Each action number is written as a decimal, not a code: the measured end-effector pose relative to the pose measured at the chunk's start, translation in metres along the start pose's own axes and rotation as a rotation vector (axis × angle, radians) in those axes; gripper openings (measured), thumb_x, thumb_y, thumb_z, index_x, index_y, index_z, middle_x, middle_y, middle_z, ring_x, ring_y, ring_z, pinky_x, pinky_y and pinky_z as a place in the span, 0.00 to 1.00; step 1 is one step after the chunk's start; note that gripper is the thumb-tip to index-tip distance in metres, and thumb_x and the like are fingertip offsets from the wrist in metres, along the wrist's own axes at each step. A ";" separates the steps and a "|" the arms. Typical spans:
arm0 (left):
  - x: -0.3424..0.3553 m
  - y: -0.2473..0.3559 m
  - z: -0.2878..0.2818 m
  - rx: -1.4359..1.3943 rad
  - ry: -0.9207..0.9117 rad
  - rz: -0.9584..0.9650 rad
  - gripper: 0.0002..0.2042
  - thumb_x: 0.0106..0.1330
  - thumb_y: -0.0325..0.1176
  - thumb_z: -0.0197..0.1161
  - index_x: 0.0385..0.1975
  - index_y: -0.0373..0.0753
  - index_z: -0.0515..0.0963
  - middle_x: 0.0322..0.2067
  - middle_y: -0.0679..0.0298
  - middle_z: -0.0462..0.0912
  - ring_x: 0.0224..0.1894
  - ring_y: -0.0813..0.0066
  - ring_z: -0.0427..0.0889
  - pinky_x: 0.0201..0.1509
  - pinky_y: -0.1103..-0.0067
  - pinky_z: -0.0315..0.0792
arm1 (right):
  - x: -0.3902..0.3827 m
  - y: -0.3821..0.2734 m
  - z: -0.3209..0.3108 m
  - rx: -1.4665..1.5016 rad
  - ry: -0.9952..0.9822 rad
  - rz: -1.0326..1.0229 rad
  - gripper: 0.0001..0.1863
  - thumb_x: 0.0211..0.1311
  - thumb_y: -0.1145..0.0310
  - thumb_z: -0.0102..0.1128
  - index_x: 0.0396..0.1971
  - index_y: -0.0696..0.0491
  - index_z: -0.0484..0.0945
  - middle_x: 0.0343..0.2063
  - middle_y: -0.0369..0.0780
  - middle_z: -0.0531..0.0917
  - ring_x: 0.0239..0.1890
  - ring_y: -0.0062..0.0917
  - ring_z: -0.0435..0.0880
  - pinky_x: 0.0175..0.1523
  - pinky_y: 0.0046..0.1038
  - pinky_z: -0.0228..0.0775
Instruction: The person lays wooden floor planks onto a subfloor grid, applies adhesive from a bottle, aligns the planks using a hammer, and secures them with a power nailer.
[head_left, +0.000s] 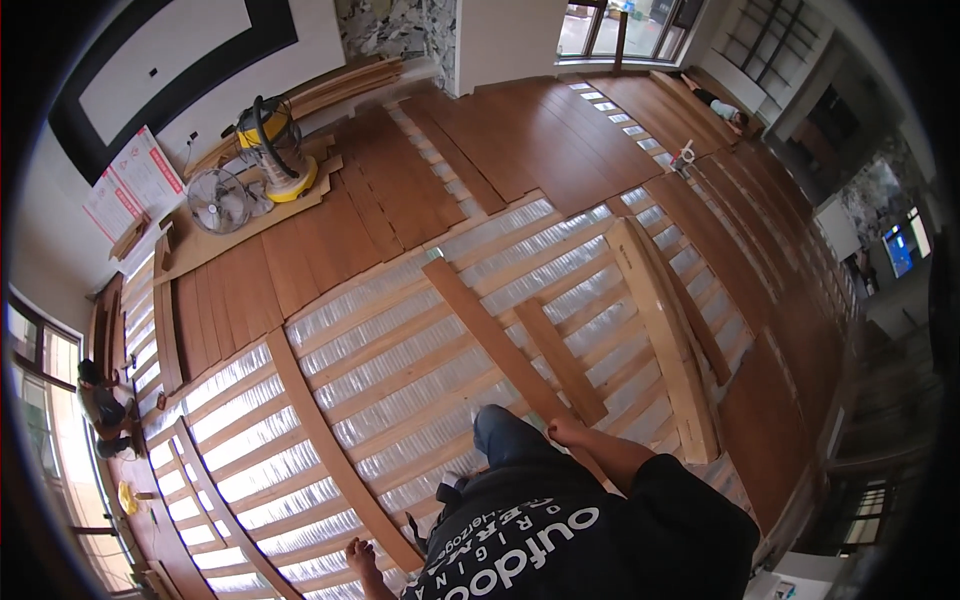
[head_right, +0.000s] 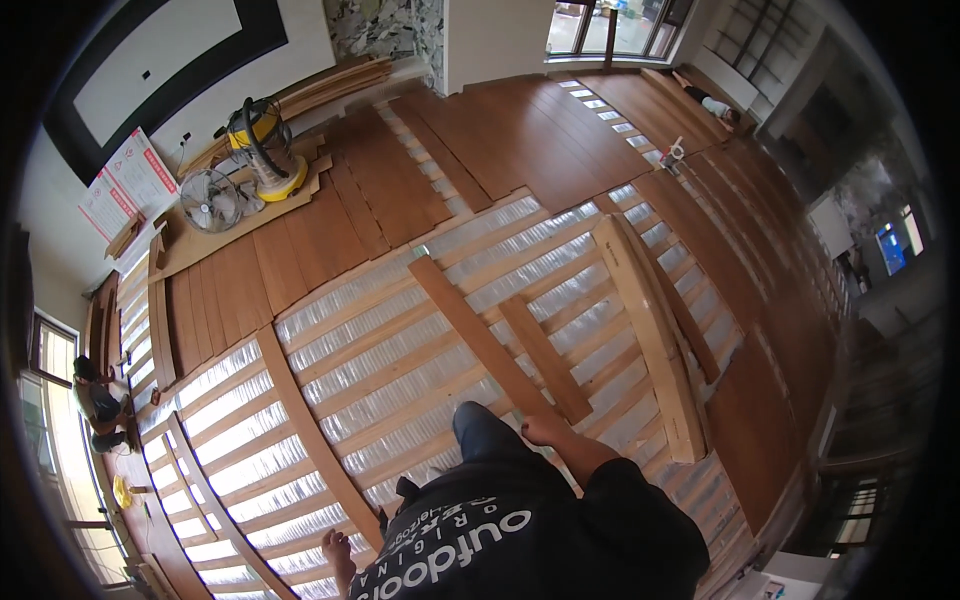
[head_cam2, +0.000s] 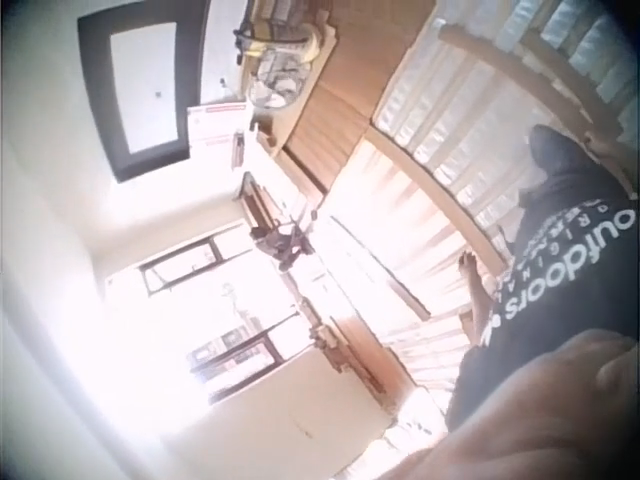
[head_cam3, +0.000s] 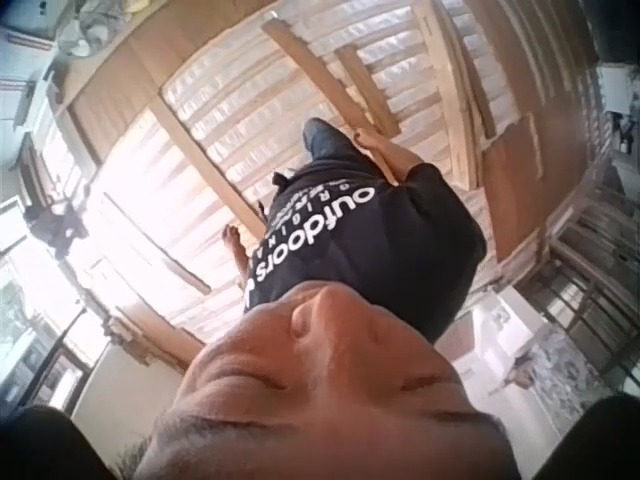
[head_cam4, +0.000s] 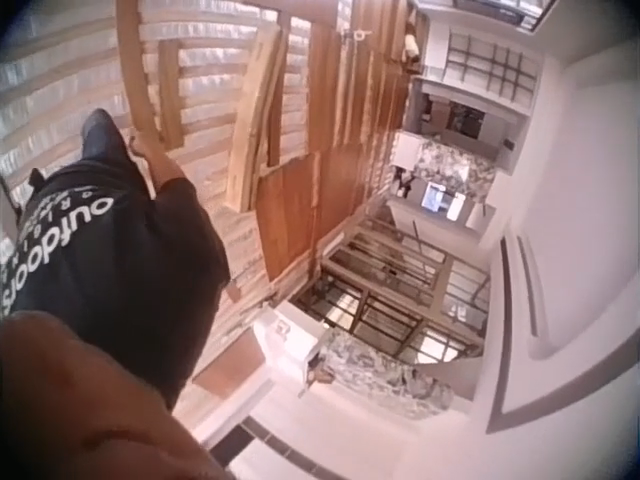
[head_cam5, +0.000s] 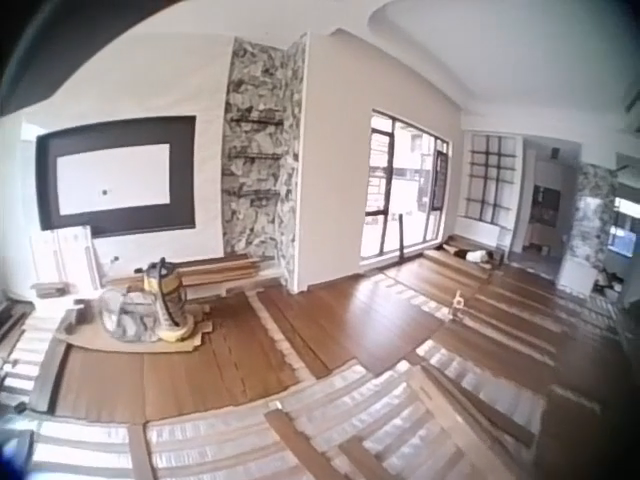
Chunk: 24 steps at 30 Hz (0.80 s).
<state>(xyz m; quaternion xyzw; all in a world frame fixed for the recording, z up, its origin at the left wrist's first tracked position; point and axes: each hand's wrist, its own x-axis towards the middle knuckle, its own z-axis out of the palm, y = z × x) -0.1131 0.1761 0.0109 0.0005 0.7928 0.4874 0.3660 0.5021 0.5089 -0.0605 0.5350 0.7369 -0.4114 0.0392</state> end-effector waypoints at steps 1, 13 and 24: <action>0.023 0.035 0.021 -0.024 -0.032 -0.012 0.11 0.73 0.32 0.57 0.52 0.41 0.76 0.31 0.63 0.82 0.26 0.78 0.78 0.23 0.84 0.66 | 0.002 0.018 -0.007 -0.073 -0.054 0.094 0.16 0.66 0.61 0.54 0.28 0.59 0.80 0.20 0.50 0.79 0.23 0.37 0.80 0.33 0.42 0.71; 0.156 0.172 0.292 0.462 -0.628 -0.211 0.09 0.72 0.34 0.57 0.45 0.38 0.80 0.32 0.60 0.83 0.29 0.67 0.83 0.28 0.74 0.74 | 0.266 -0.047 -0.185 0.244 0.008 0.211 0.11 0.64 0.68 0.57 0.39 0.56 0.84 0.29 0.46 0.86 0.34 0.33 0.84 0.42 0.36 0.75; 0.359 0.364 0.470 0.608 -0.635 -0.220 0.08 0.71 0.34 0.58 0.40 0.39 0.80 0.31 0.61 0.84 0.28 0.69 0.82 0.27 0.76 0.74 | 0.480 -0.082 -0.383 0.274 0.254 0.312 0.13 0.65 0.63 0.55 0.27 0.56 0.81 0.20 0.42 0.82 0.22 0.31 0.82 0.32 0.35 0.74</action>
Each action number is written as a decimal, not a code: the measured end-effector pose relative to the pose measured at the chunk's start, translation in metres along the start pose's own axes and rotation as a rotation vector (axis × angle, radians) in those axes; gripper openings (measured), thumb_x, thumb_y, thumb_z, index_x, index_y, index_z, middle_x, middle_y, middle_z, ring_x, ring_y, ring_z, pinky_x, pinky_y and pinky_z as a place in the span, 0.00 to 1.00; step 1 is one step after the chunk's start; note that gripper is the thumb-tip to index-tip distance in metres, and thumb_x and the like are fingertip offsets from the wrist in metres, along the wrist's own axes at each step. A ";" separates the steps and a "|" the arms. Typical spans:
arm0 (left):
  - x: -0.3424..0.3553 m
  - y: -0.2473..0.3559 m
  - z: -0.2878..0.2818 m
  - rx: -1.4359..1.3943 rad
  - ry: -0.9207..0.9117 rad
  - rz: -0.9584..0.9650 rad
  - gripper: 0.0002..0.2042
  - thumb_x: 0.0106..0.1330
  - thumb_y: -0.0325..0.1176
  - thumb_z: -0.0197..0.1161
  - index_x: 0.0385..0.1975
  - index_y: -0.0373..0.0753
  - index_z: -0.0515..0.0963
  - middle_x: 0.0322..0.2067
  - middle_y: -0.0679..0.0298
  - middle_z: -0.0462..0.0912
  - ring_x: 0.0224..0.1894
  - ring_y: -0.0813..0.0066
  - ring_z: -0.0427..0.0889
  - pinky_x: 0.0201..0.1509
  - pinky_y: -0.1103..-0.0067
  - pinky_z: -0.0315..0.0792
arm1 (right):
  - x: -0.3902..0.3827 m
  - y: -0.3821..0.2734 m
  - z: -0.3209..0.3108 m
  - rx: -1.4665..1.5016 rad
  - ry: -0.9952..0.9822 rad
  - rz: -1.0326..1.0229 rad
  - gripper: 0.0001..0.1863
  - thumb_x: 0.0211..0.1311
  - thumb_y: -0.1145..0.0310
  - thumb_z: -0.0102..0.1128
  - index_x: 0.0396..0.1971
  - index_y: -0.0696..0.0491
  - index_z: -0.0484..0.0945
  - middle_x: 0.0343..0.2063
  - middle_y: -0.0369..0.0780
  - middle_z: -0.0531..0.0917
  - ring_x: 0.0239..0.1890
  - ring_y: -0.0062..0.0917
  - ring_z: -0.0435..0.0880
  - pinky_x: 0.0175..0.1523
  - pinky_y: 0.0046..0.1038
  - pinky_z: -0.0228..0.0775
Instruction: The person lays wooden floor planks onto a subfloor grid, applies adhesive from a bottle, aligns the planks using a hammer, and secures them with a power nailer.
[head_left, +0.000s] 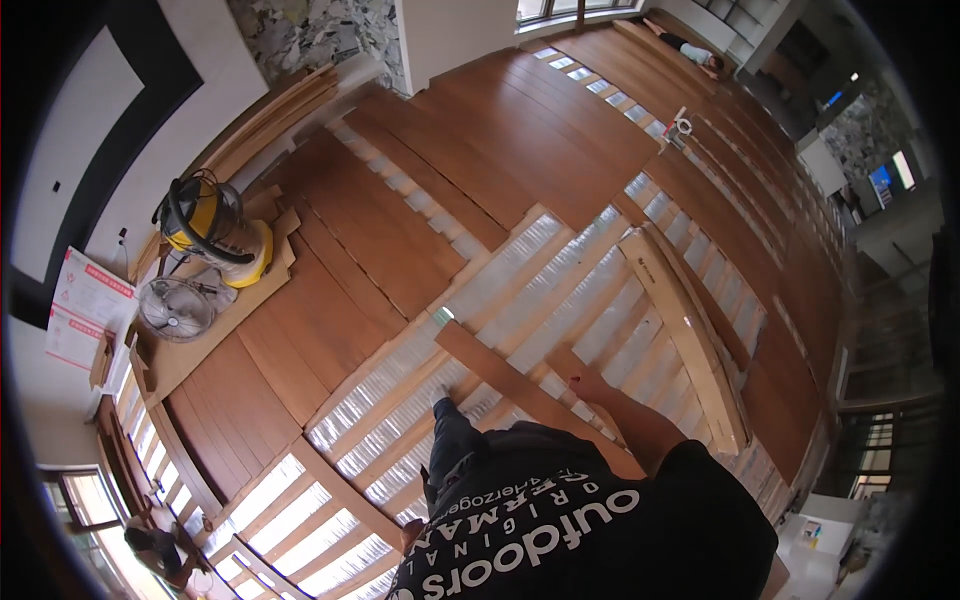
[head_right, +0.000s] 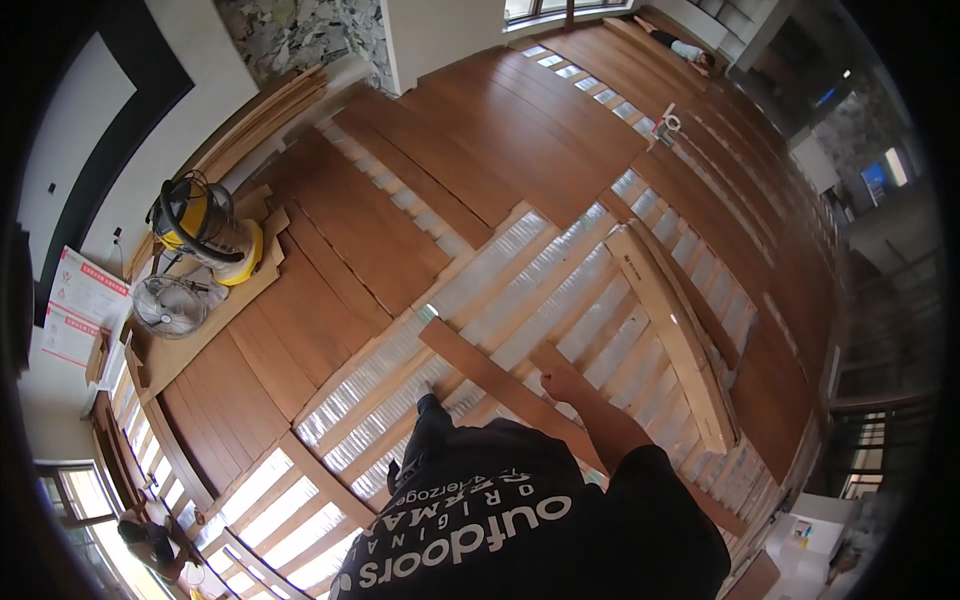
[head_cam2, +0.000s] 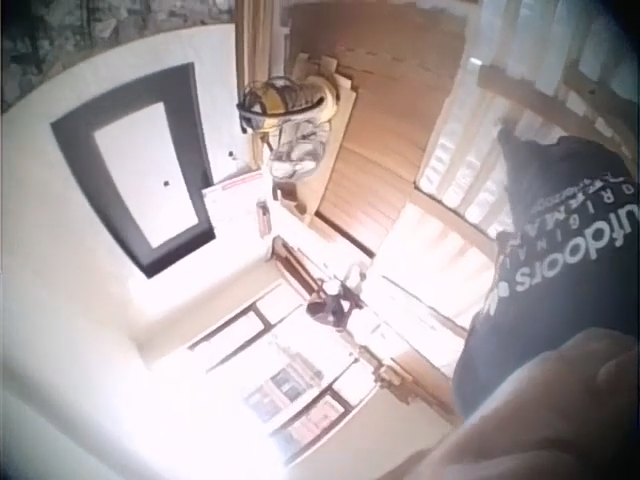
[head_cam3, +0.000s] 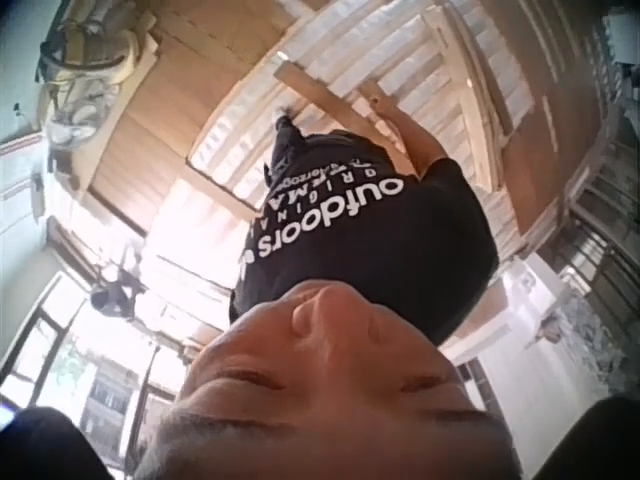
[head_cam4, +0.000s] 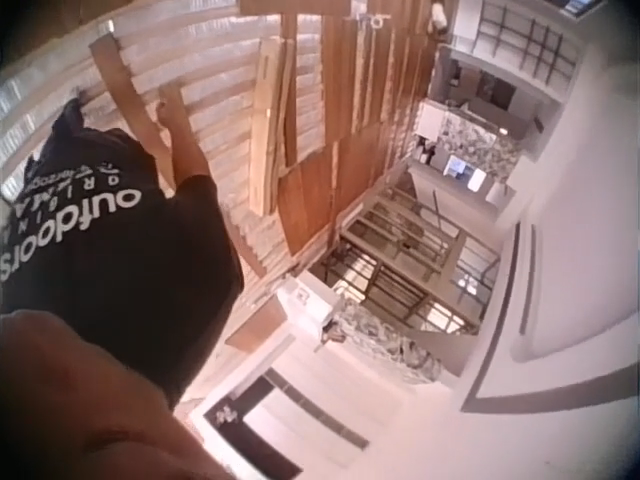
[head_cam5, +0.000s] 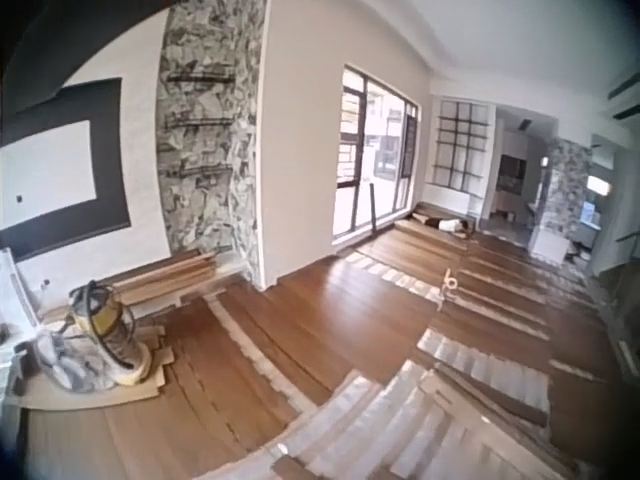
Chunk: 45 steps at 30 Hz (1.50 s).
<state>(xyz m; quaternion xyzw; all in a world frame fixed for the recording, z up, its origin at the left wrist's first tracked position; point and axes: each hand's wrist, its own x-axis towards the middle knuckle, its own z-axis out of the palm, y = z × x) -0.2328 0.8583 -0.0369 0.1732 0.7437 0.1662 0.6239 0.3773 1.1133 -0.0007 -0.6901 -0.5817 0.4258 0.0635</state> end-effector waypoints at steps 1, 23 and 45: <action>0.022 0.029 -0.003 -0.002 -0.023 -0.025 0.07 0.71 0.34 0.58 0.40 0.39 0.80 0.31 0.61 0.84 0.28 0.69 0.82 0.27 0.76 0.74 | -0.002 0.003 -0.014 -0.064 0.054 0.095 0.15 0.62 0.61 0.56 0.24 0.56 0.81 0.21 0.45 0.83 0.25 0.35 0.83 0.35 0.38 0.75; 0.321 0.693 0.367 0.482 -0.331 0.453 0.11 0.72 0.35 0.58 0.48 0.38 0.81 0.40 0.59 0.86 0.40 0.68 0.85 0.42 0.71 0.79 | 0.282 0.210 -0.264 -0.219 -0.184 0.137 0.14 0.60 0.58 0.56 0.28 0.52 0.85 0.37 0.47 0.87 0.43 0.48 0.84 0.50 0.45 0.76; 0.553 1.260 0.716 0.992 -0.372 0.511 0.12 0.69 0.40 0.58 0.29 0.39 0.82 0.24 0.64 0.84 0.26 0.72 0.81 0.29 0.72 0.73 | 0.444 0.254 -0.507 0.686 0.208 0.761 0.13 0.63 0.61 0.58 0.31 0.55 0.85 0.33 0.46 0.87 0.39 0.37 0.86 0.45 0.38 0.76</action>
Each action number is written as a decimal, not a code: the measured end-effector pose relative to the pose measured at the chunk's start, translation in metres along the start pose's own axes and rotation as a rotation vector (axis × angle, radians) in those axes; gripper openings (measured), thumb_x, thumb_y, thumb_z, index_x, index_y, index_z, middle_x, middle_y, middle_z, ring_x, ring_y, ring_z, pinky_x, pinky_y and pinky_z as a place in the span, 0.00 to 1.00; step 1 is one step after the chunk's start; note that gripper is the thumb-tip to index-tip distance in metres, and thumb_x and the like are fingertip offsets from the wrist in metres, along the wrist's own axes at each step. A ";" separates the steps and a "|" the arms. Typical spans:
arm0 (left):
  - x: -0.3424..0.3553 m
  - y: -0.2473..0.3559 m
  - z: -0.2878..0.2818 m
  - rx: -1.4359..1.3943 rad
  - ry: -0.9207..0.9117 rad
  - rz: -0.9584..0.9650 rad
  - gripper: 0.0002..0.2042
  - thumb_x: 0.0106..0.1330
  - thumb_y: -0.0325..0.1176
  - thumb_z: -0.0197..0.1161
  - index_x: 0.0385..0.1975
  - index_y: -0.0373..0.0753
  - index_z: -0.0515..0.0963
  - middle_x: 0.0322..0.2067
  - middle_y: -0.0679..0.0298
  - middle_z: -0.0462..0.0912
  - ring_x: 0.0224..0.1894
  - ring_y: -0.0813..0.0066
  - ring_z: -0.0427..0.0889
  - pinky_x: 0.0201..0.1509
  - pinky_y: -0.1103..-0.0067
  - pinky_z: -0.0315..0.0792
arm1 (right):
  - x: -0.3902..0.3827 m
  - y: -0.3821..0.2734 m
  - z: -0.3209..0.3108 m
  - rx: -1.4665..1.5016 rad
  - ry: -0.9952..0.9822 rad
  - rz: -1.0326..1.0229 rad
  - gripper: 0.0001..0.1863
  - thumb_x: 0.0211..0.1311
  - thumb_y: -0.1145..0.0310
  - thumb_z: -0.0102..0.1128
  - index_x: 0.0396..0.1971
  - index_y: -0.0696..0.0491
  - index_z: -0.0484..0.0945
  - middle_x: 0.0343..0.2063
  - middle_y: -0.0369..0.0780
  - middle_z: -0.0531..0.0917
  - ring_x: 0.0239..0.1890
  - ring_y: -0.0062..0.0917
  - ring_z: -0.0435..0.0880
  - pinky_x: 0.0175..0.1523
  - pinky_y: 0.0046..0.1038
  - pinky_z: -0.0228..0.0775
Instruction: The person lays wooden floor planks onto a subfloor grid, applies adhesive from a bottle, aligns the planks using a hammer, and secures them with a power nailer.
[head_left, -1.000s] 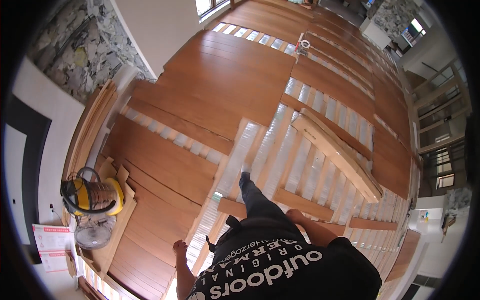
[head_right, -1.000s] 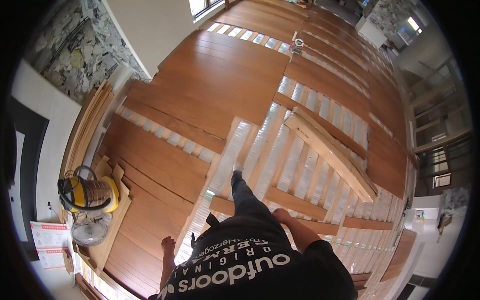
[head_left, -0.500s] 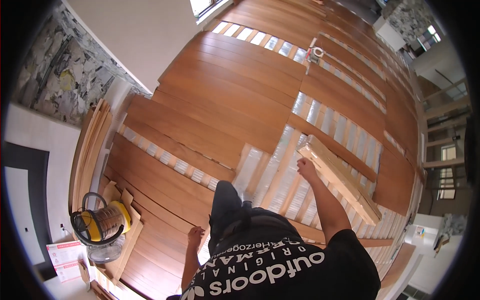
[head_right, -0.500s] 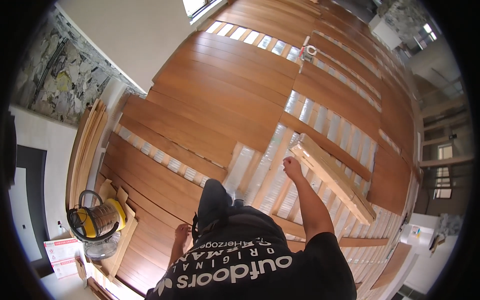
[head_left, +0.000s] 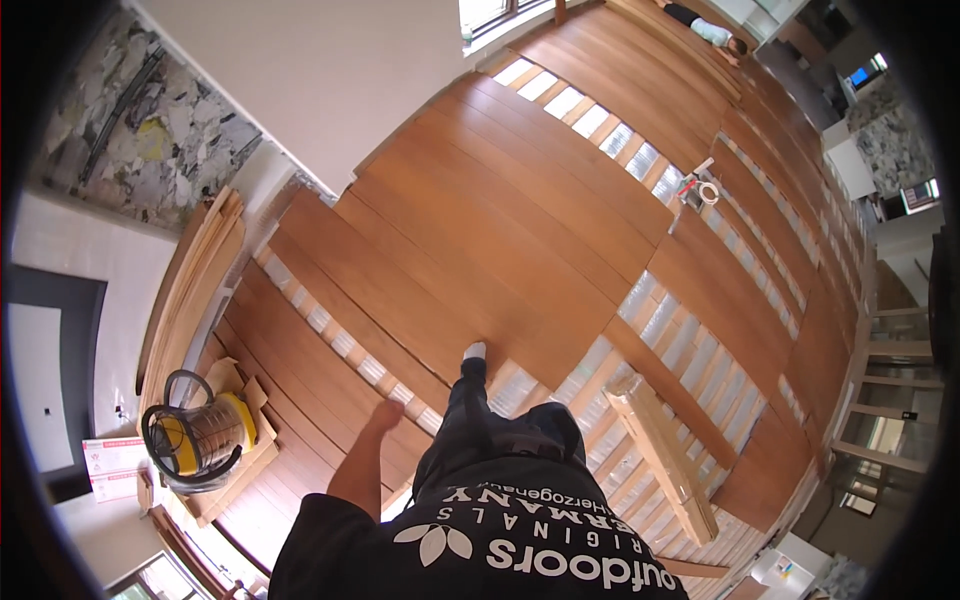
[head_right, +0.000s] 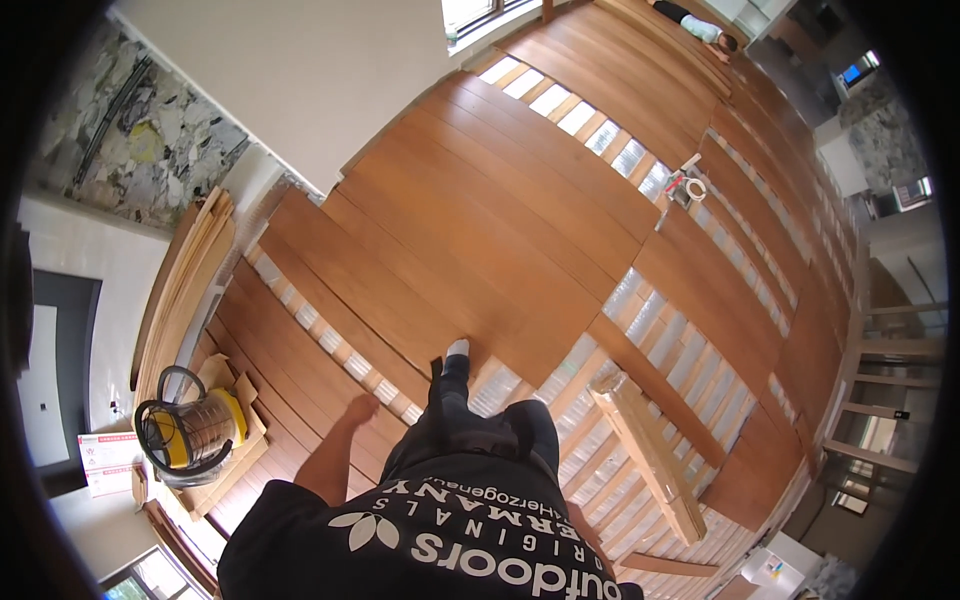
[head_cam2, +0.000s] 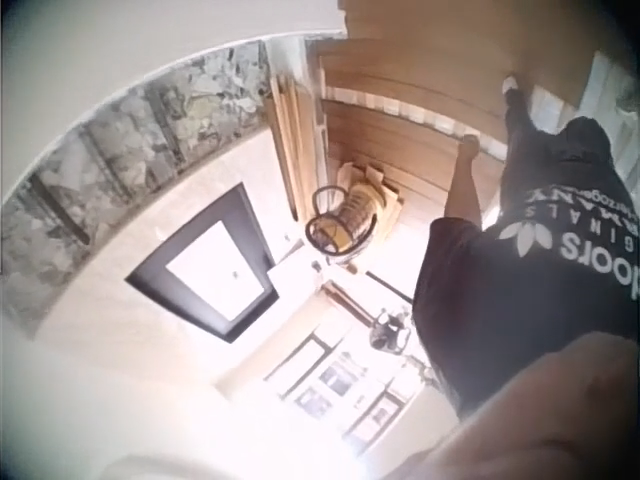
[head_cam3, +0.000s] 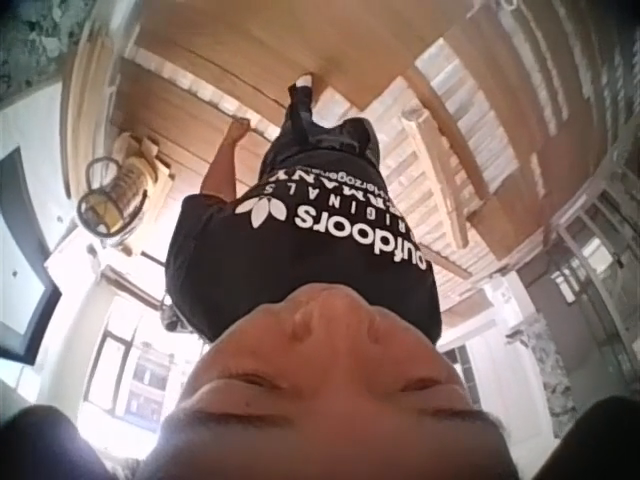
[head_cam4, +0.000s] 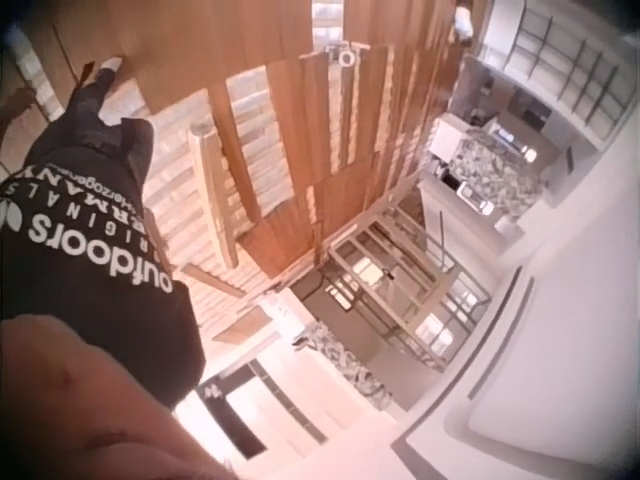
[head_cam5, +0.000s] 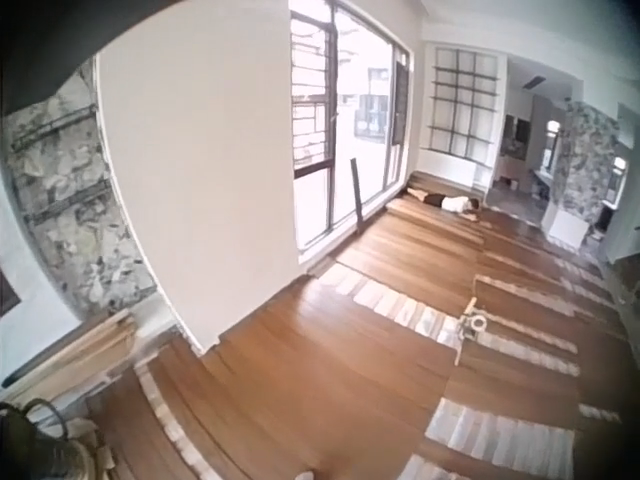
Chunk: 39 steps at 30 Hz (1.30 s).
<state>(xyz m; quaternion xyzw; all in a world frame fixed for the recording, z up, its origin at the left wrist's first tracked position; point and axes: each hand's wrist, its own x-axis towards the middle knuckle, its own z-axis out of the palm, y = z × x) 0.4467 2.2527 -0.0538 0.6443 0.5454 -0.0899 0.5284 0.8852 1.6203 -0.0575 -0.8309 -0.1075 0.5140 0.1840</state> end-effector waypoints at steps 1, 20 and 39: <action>0.028 0.025 -0.050 0.258 0.194 0.179 0.13 0.70 0.41 0.58 0.32 0.38 0.82 0.26 0.64 0.85 0.28 0.72 0.82 0.32 0.71 0.75 | 0.002 -0.034 0.011 0.011 -0.057 -0.048 0.13 0.63 0.61 0.58 0.32 0.56 0.85 0.34 0.46 0.87 0.40 0.36 0.86 0.46 0.37 0.76; 0.213 0.396 0.152 -0.224 -0.046 -0.073 0.09 0.67 0.30 0.64 0.41 0.33 0.83 0.31 0.60 0.87 0.36 0.71 0.86 0.43 0.75 0.79 | 0.313 -0.426 -0.466 0.288 0.111 -0.045 0.08 0.68 0.70 0.55 0.42 0.54 0.81 0.26 0.38 0.82 0.22 0.21 0.79 0.26 0.25 0.72; 0.398 0.866 0.253 -0.840 0.409 -0.047 0.15 0.72 0.39 0.60 0.49 0.36 0.81 0.38 0.59 0.87 0.42 0.71 0.85 0.48 0.76 0.77 | 0.616 -0.575 -0.810 -0.338 -0.277 -0.445 0.11 0.69 0.68 0.61 0.43 0.61 0.81 0.35 0.42 0.87 0.41 0.27 0.86 0.49 0.30 0.78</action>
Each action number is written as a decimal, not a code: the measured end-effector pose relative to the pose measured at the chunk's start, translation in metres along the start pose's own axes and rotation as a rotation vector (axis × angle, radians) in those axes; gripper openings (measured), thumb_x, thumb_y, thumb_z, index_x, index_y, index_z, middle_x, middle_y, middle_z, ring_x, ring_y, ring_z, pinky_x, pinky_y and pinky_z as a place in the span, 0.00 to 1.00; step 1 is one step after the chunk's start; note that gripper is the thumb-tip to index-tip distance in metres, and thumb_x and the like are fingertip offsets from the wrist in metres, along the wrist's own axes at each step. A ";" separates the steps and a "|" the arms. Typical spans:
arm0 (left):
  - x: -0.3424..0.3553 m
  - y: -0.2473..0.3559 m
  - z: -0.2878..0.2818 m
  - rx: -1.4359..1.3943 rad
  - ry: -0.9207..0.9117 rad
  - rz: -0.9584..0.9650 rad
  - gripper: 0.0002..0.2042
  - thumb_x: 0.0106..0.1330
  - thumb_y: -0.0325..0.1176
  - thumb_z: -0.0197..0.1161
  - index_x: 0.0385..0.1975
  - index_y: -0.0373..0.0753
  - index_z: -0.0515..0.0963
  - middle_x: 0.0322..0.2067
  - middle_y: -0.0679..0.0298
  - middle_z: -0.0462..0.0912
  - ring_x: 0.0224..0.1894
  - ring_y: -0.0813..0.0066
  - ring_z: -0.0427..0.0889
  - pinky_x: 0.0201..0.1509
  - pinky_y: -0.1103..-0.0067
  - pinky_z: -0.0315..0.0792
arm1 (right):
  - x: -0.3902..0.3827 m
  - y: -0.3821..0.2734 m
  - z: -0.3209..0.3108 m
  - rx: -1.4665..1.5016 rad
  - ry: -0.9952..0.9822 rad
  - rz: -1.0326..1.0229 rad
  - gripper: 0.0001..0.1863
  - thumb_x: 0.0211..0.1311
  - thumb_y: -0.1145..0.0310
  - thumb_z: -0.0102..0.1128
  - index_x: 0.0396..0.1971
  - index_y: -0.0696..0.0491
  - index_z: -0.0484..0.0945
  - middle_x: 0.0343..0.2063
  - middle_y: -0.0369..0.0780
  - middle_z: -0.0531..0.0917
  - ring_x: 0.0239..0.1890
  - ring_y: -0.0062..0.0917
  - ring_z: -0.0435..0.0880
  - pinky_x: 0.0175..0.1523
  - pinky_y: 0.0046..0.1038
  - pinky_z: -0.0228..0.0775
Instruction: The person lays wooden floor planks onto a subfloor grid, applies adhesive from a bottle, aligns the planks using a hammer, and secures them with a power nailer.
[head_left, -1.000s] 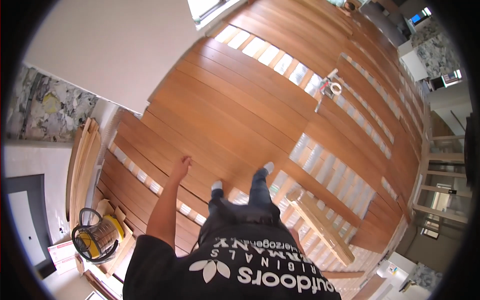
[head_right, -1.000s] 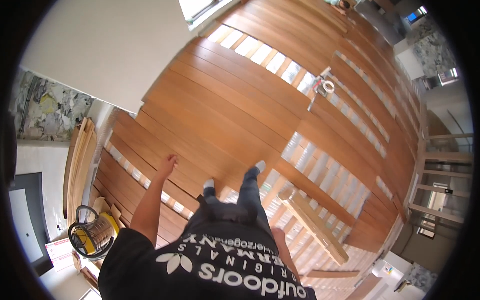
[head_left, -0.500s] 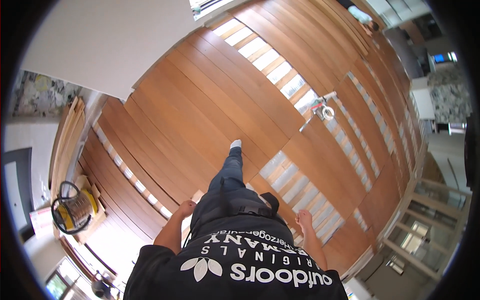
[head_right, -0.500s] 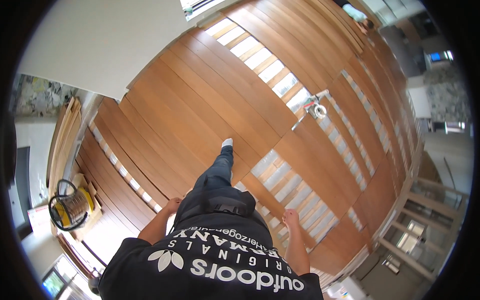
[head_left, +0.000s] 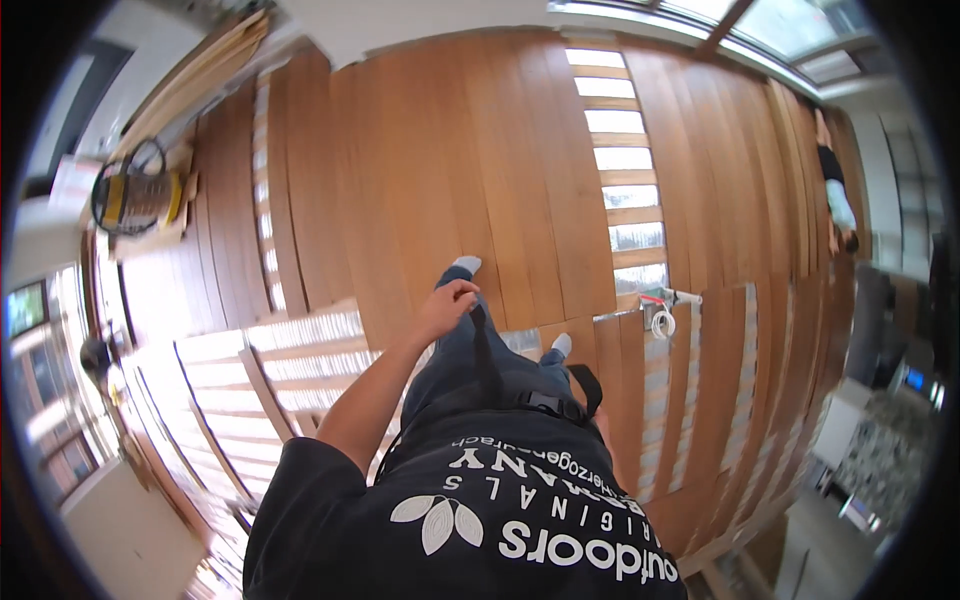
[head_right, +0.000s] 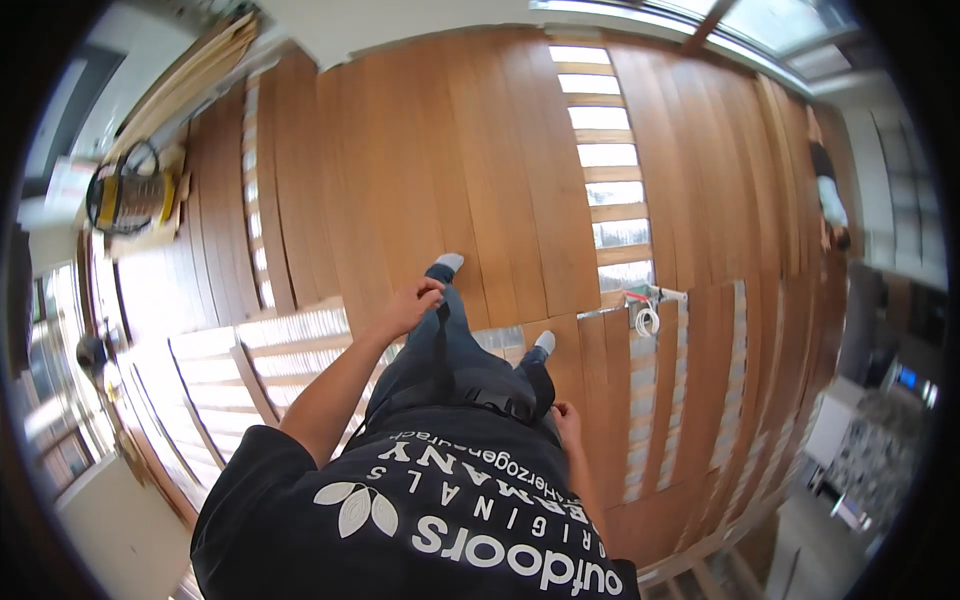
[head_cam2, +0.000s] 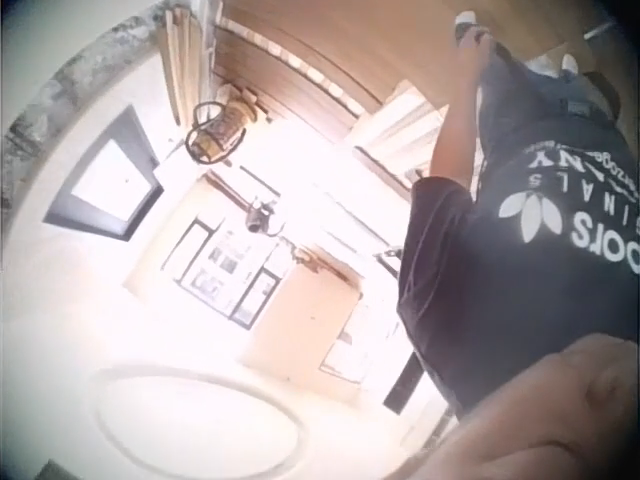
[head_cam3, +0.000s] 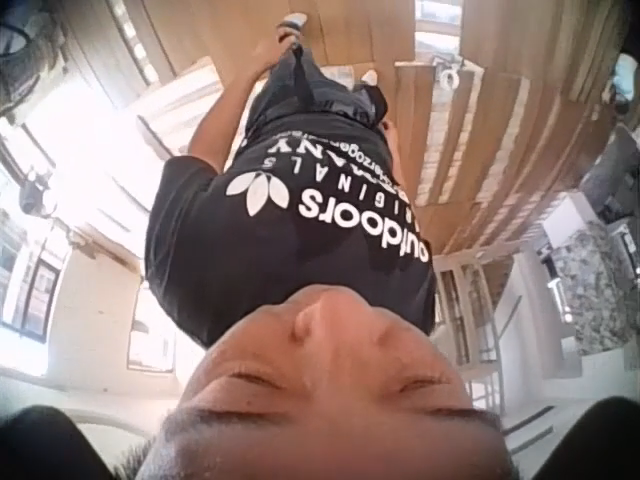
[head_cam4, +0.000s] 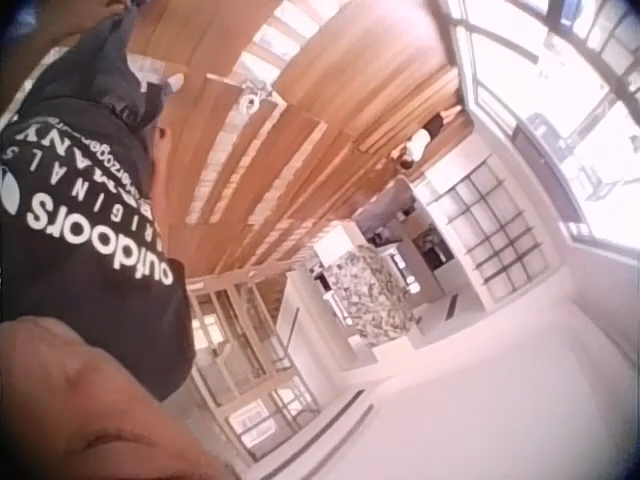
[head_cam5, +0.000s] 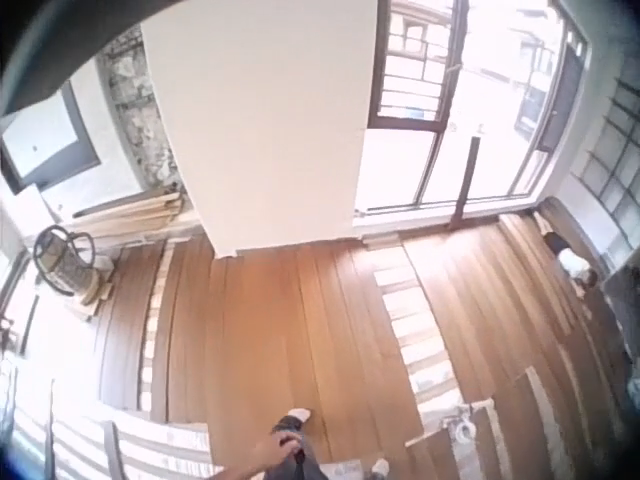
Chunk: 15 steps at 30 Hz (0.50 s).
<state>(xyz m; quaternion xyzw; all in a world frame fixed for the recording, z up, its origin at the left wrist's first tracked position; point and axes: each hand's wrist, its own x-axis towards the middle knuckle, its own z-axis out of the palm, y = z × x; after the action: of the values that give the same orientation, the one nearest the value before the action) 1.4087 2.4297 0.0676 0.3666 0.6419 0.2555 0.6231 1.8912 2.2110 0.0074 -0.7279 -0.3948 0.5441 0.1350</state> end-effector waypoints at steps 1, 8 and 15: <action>-0.018 -0.013 0.022 0.007 0.035 0.041 0.13 0.71 0.38 0.61 0.48 0.37 0.82 0.38 0.59 0.87 0.43 0.69 0.86 0.48 0.75 0.78 | 0.016 0.004 -0.026 -0.030 -0.064 0.002 0.12 0.68 0.67 0.61 0.43 0.61 0.81 0.36 0.42 0.87 0.38 0.26 0.86 0.45 0.30 0.79; -0.212 -0.186 0.210 -0.074 0.598 -0.146 0.10 0.69 0.31 0.63 0.46 0.36 0.81 0.38 0.59 0.88 0.41 0.69 0.87 0.50 0.74 0.79 | 0.063 0.075 -0.244 -0.136 -0.174 0.344 0.11 0.65 0.69 0.57 0.42 0.60 0.82 0.28 0.42 0.83 0.23 0.28 0.82 0.26 0.32 0.75; -0.354 -0.281 0.314 0.061 0.607 -0.251 0.10 0.68 0.36 0.62 0.44 0.40 0.83 0.39 0.53 0.87 0.45 0.55 0.86 0.51 0.66 0.78 | 0.083 0.072 -0.321 -0.671 -0.210 0.259 0.10 0.65 0.69 0.56 0.37 0.59 0.81 0.22 0.38 0.80 0.22 0.27 0.81 0.25 0.30 0.73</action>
<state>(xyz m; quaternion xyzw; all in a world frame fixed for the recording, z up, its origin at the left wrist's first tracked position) 1.6604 1.9413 0.0348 0.2103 0.8459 0.2547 0.4188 2.2190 2.2989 0.0247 -0.7157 -0.4674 0.4689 -0.2223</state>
